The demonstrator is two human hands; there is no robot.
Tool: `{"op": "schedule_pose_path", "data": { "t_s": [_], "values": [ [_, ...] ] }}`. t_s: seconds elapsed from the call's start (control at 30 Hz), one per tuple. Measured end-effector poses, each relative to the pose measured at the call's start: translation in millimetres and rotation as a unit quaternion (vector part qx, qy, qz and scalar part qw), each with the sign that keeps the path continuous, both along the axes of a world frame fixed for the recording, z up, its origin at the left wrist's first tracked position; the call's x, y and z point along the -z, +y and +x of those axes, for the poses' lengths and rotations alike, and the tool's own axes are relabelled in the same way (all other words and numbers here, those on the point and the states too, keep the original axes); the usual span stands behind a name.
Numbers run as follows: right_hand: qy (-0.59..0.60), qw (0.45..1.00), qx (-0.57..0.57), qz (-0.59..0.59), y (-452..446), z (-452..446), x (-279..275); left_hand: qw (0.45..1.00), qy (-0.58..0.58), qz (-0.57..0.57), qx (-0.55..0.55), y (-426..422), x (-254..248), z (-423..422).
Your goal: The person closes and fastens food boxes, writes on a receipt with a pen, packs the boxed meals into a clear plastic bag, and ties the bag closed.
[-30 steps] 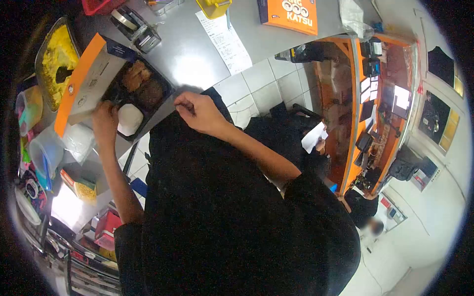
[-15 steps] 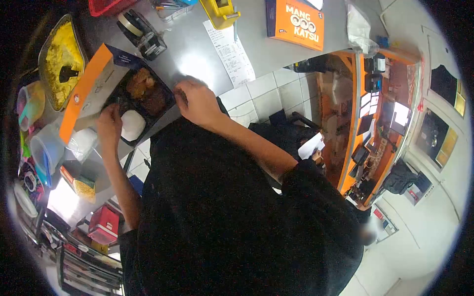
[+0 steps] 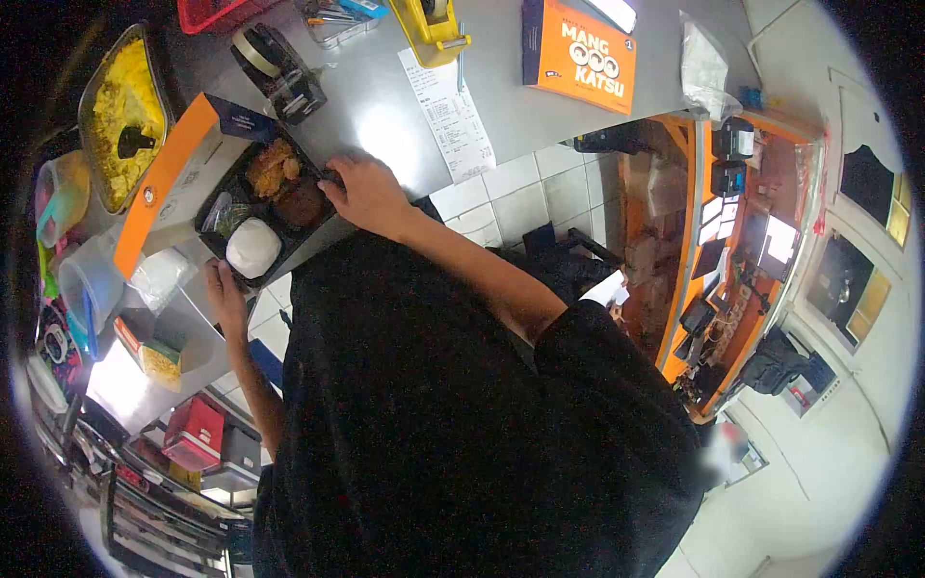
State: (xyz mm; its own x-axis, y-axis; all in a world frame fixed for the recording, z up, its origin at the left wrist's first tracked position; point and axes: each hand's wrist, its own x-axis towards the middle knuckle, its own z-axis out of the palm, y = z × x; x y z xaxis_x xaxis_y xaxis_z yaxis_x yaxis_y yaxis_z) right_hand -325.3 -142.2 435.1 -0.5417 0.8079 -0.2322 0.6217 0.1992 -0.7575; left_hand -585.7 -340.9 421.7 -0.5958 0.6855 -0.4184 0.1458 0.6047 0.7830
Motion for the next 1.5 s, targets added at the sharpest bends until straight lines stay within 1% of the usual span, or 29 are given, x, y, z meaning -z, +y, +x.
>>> {"op": "schedule_pose_path", "data": {
  "t_s": [0.13, 0.2, 0.23, 0.4, 0.43, 0.53, 0.63, 0.67, 0.7, 0.73, 0.77, 0.8, 0.83, 0.87, 0.9, 0.93, 0.97, 1.03, 1.07, 1.13, 1.17, 1.2, 1.27, 1.3, 1.37, 1.4, 1.43, 1.47, 1.5],
  "values": [
    [0.05, 0.998, -0.008, 0.027, 2.1, 4.2, 6.4, 0.999, 0.024, 0.02, -0.02, 1.7, -0.9, 5.3],
    [0.077, 0.997, 0.003, -0.022, 4.3, 6.6, 5.7, 0.999, 0.002, 0.021, -0.029, -4.4, 6.1, 1.1],
    [0.09, 0.995, 0.01, -0.045, 5.8, 7.2, 4.6, 0.999, 0.047, 0.025, -0.008, -5.7, 7.4, -0.5],
    [0.086, 0.993, 0.011, 0.075, 1.0, 6.4, 17.3, 0.959, 0.271, 0.041, 0.077, -6.0, 16.1, -8.3],
    [0.088, 0.991, 0.018, 0.103, 0.4, 6.2, 17.6, 0.957, 0.28, 0.027, 0.075, -4.7, 17.4, -8.9],
    [0.055, 0.998, 0.043, 0.01, -0.8, 8.8, 0.3, 0.953, 0.298, 0.007, 0.055, 4.7, 9.6, -1.6],
    [0.06, 0.995, 0.062, 0.04, 8.6, 24.1, -14.6, 0.955, 0.287, -0.028, 0.068, 2.6, 10.1, -5.5],
    [0.058, 0.994, 0.063, 0.07, 25.8, 36.8, -27.6, 0.959, 0.275, -0.005, 0.06, 3.5, 11.2, -5.4],
    [0.053, 0.99, 0.104, 0.082, 45.6, 53.2, -33.1, 0.963, 0.265, 0.02, 0.052, 2.7, 13.6, -4.5],
    [0.042, 0.986, 0.157, 0.047, 75.5, 73.2, -38.2, 0.96, 0.276, 0.039, 0.027, -1.6, 22.8, -3.0],
    [0.018, 0.981, 0.184, 0.056, 115.2, 101.4, -50.2, 0.957, 0.285, 0.051, 0.003, -7.3, 28.8, -1.2],
    [0.038, 0.962, 0.23, 0.141, 153.2, 124.7, -66.1, 0.963, 0.265, 0.054, 0.011, -8.4, 24.5, 0.5],
    [0.0, 0.95, 0.264, 0.165, 193.0, 151.7, -92.9, 0.968, 0.245, 0.052, 0.022, -10.6, 15.9, 3.5],
    [0.101, 0.928, 0.259, 0.247, 242.4, 187.3, -90.1, 0.984, 0.178, 0.003, -0.007, -11.3, 2.3, 9.0],
    [0.089, 0.916, 0.296, 0.255, 281.5, 213.2, -114.8, 0.992, 0.113, -0.044, -0.035, -8.7, -8.2, 12.6],
    [0.114, 0.897, 0.264, 0.337, 326.4, 243.5, -124.6, 0.988, 0.073, -0.07, -0.114, -9.3, -8.5, 17.4],
    [0.052, 0.876, 0.291, 0.38, 367.0, 265.1, -138.2, 0.987, 0.074, -0.08, -0.121, -13.4, -3.3, 15.2],
    [0.026, 0.869, 0.267, 0.415, 421.9, 288.2, -163.9, 0.982, 0.073, -0.11, -0.134, -24.2, 8.8, 9.1],
    [0.002, 0.867, 0.237, 0.438, 451.5, 301.8, -159.2, 0.981, 0.07, -0.12, -0.137, -16.1, -0.6, 13.9],
    [-0.042, 0.855, 0.173, 0.487, 503.4, 316.5, -154.7, 0.985, 0.073, -0.093, -0.126, -20.3, 5.3, 14.3],
    [-0.091, 0.87, 0.172, 0.454, 519.3, 320.0, -152.9, 0.987, 0.076, -0.078, -0.121, -23.0, 11.5, 12.2],
    [-0.14, 0.881, 0.172, 0.417, 530.2, 319.6, -152.3, 0.982, 0.042, -0.065, -0.175, -4.5, -7.2, 28.7],
    [-0.203, 0.903, 0.176, 0.335, 553.1, 319.6, -150.0, 0.983, 0.018, -0.087, -0.159, -3.8, -9.8, 27.1],
    [-0.231, 0.898, 0.152, 0.343, 572.2, 324.8, -143.3, 0.983, 0.006, -0.1, -0.152, -7.1, -12.5, 24.1],
    [-0.285, 0.885, 0.097, 0.354, 613.8, 340.4, -126.0, 0.979, 0.016, -0.082, -0.187, -27.6, 18.7, 6.0],
    [-0.277, 0.859, 0.102, 0.418, 622.5, 340.1, -118.0, 0.975, 0.022, -0.076, -0.207, -40.8, 27.1, 4.9],
    [-0.273, 0.853, 0.096, 0.434, 627.0, 336.4, -112.6, 0.964, -0.003, -0.05, -0.259, -24.7, 10.9, 24.5],
    [-0.255, 0.866, 0.086, 0.422, 628.8, 333.4, -113.3, 0.967, 0.032, -0.076, -0.243, -35.6, 24.2, 14.0],
    [-0.225, 0.886, 0.075, 0.398, 623.4, 332.6, -112.0, 0.976, -0.012, 0.006, -0.216, -63.3, 42.7, 2.2]
  ]
}}
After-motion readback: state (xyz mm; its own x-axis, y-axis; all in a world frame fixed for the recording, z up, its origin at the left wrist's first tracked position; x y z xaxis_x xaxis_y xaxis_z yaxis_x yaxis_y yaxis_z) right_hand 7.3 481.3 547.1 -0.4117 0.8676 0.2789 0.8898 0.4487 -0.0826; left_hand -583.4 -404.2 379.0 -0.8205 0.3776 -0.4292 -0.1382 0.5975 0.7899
